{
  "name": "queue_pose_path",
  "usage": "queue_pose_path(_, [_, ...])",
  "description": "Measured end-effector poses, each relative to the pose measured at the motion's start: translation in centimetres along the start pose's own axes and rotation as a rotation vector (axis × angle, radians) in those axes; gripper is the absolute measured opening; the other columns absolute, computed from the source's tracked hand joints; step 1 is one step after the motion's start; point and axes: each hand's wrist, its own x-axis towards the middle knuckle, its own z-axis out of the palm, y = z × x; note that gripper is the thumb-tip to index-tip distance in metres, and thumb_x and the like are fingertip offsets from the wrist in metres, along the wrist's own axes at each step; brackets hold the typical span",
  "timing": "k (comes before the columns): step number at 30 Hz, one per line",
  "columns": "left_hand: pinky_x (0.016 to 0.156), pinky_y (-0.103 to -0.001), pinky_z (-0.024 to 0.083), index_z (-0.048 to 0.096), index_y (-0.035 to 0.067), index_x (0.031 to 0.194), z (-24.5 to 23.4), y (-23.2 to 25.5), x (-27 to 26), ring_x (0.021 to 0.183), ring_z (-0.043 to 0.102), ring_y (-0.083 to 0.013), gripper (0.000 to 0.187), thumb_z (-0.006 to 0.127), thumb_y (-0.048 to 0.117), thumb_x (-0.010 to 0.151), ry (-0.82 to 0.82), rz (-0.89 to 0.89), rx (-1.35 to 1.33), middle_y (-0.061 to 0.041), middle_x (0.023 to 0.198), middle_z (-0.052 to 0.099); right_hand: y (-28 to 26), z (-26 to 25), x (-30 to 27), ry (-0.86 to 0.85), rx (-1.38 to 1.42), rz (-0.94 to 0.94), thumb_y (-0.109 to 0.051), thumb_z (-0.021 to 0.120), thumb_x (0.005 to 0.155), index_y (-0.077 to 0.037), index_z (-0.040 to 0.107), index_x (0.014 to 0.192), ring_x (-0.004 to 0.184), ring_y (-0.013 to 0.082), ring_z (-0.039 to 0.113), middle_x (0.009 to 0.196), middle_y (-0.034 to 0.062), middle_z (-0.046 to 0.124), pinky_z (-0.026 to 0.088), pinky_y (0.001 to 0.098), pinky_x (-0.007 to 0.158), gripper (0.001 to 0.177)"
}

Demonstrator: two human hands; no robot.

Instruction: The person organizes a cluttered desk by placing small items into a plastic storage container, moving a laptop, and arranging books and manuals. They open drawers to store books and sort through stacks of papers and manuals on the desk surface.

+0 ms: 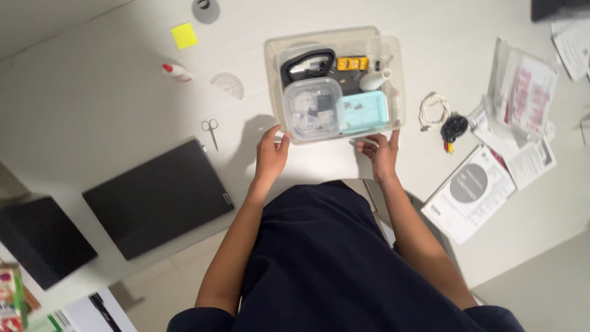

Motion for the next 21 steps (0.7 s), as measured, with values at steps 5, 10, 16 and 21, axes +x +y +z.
queue_pose_path(5, [0.077, -0.035, 0.058, 0.051, -0.008, 0.141, 0.7, -0.2, 1.0, 0.083, 0.076, -0.0232, 0.053, 0.057, 0.031, 0.105, -0.117, -0.039, -0.134, -0.024, 0.122, 0.069, 0.5, 0.5, -2.1, 0.013, -0.184, 0.022, -0.015, 0.048, 0.103, -0.019, -0.012, 0.162, 0.092, 0.0263, 0.071, 0.124, 0.0199, 0.067, 0.061, 0.0375, 0.079, 0.084])
queue_pose_path(10, [0.086, -0.034, 0.063, 0.047, -0.005, 0.147, 1.8, -0.4, 1.3, 0.098, 0.072, -0.0214, 0.053, 0.05, 0.029, 0.106, -0.202, -0.229, -0.281, -0.02, 0.119, 0.068, 5.3, 0.0, -5.0, 0.013, -0.236, -0.041, -0.013, 0.051, 0.101, -0.016, 0.001, 0.165, 0.09, 0.0245, 0.073, 0.121, 0.0187, 0.068, 0.062, 0.035, 0.074, 0.081])
queue_pose_path(16, [0.095, -0.038, 0.061, 0.044, -0.002, 0.151, 2.9, -1.3, 2.0, 0.107, 0.067, -0.0212, 0.049, 0.044, 0.023, 0.109, -0.195, -0.269, -0.459, -0.016, 0.12, 0.063, 8.9, -1.6, -8.9, 0.143, -0.224, -0.018, -0.01, 0.056, 0.1, -0.009, 0.018, 0.162, 0.09, 0.0224, 0.074, 0.118, 0.0178, 0.069, 0.061, 0.0334, 0.073, 0.072])
queue_pose_path(21, [0.103, -0.041, 0.059, 0.049, -0.003, 0.146, 3.4, -1.0, 3.5, 0.115, 0.067, -0.0244, 0.043, 0.039, 0.02, 0.112, -0.224, -0.242, -0.589, -0.018, 0.128, 0.064, 8.7, -3.9, -10.1, 0.27, -0.202, -0.035, -0.011, 0.058, 0.102, -0.006, 0.034, 0.155, 0.09, 0.0211, 0.073, 0.117, 0.0152, 0.069, 0.061, 0.0324, 0.073, 0.059])
